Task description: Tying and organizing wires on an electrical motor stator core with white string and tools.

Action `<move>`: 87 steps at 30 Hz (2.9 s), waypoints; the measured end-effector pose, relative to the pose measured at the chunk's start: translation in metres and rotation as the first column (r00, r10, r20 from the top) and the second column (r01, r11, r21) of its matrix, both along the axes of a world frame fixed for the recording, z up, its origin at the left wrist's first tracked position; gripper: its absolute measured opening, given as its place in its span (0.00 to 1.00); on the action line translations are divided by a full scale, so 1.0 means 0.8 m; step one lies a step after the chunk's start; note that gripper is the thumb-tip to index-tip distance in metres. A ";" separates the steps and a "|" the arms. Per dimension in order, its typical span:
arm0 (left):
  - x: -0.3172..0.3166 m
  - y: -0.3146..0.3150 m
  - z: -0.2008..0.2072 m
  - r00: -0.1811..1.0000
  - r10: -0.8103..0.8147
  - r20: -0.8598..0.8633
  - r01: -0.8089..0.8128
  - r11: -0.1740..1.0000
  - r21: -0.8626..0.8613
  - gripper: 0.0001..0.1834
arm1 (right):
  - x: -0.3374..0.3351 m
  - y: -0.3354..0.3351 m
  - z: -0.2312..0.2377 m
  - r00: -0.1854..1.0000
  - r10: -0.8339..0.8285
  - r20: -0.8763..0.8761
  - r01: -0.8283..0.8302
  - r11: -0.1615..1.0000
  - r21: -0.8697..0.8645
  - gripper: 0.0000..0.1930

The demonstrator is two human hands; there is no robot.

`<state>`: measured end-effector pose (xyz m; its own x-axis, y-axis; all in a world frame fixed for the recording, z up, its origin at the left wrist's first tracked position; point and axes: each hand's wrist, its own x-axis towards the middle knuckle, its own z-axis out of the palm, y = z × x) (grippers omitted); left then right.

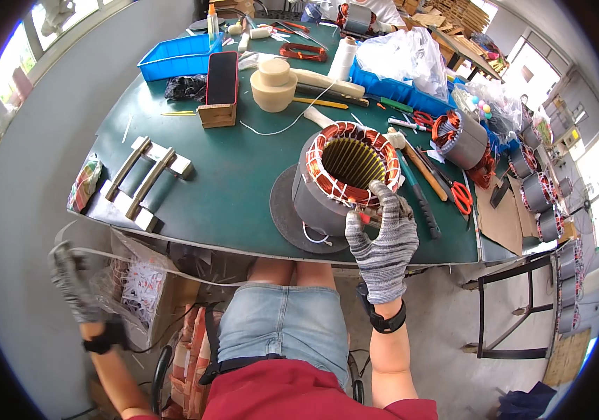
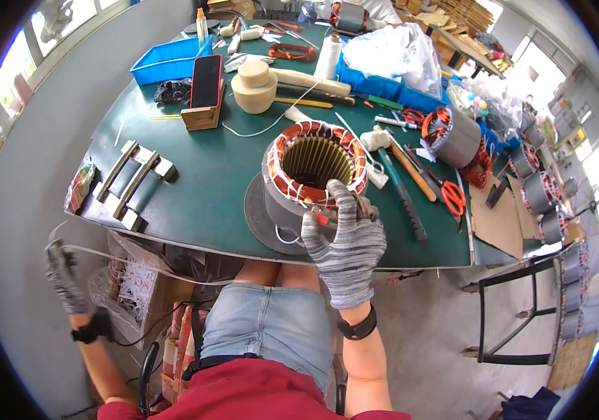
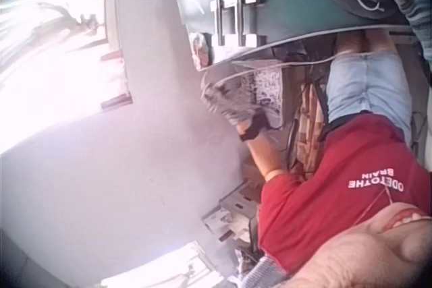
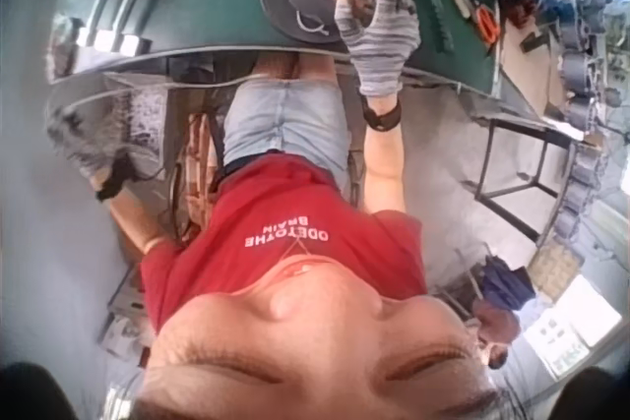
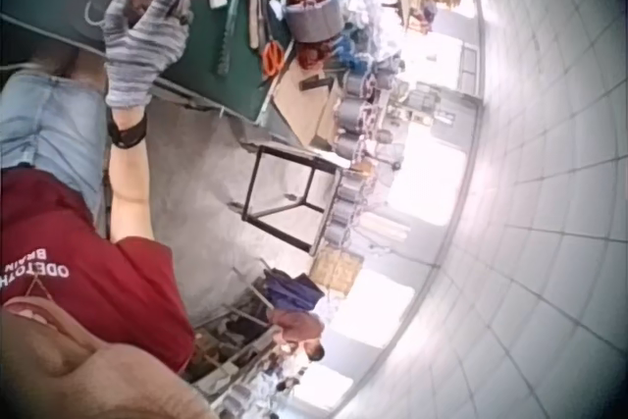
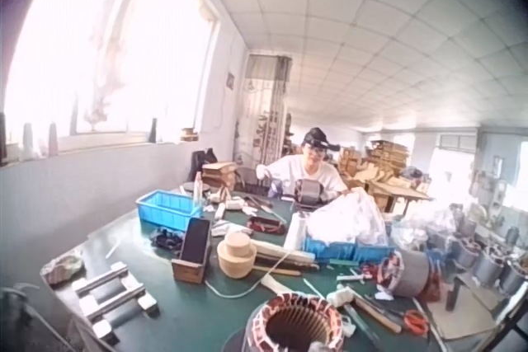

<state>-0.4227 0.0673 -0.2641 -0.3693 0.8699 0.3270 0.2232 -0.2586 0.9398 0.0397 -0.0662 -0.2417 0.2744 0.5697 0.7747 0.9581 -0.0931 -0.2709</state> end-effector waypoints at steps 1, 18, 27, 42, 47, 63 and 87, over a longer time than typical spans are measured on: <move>-0.076 0.016 -0.017 0.984 0.164 -0.071 -0.161 0.986 0.053 0.15 | -0.004 0.000 0.002 1.000 0.008 -0.008 -0.008 1.000 -0.001 0.25; -0.286 0.273 -0.186 0.947 0.113 0.300 0.024 0.908 -0.419 0.21 | -0.014 0.009 0.011 0.662 0.260 -0.702 -0.183 0.965 0.185 0.17; 0.020 0.156 0.024 0.633 0.138 -0.762 0.187 0.928 0.323 0.20 | -0.005 0.010 -0.008 0.862 0.162 -0.480 -0.079 0.979 0.188 0.19; 0.219 -0.029 0.045 0.693 -0.367 -0.621 0.552 0.823 0.131 0.15 | -0.026 -0.014 -0.014 0.786 0.117 -0.607 0.031 0.973 0.228 0.25; 0.247 -0.054 0.031 0.684 -0.473 -0.555 0.627 0.770 0.118 0.18 | -0.021 -0.003 -0.021 0.976 -0.083 -0.202 0.104 0.990 0.095 0.19; 0.268 -0.068 0.011 0.610 -0.596 -0.522 0.701 0.713 0.006 0.17 | -0.013 0.009 0.001 0.911 0.126 -0.392 -0.068 0.985 0.158 0.21; 0.465 0.085 0.108 0.161 -0.922 -0.351 0.858 0.307 -0.413 0.29 | 0.123 -0.059 -0.124 0.908 -0.200 -0.367 0.039 0.915 -0.402 0.10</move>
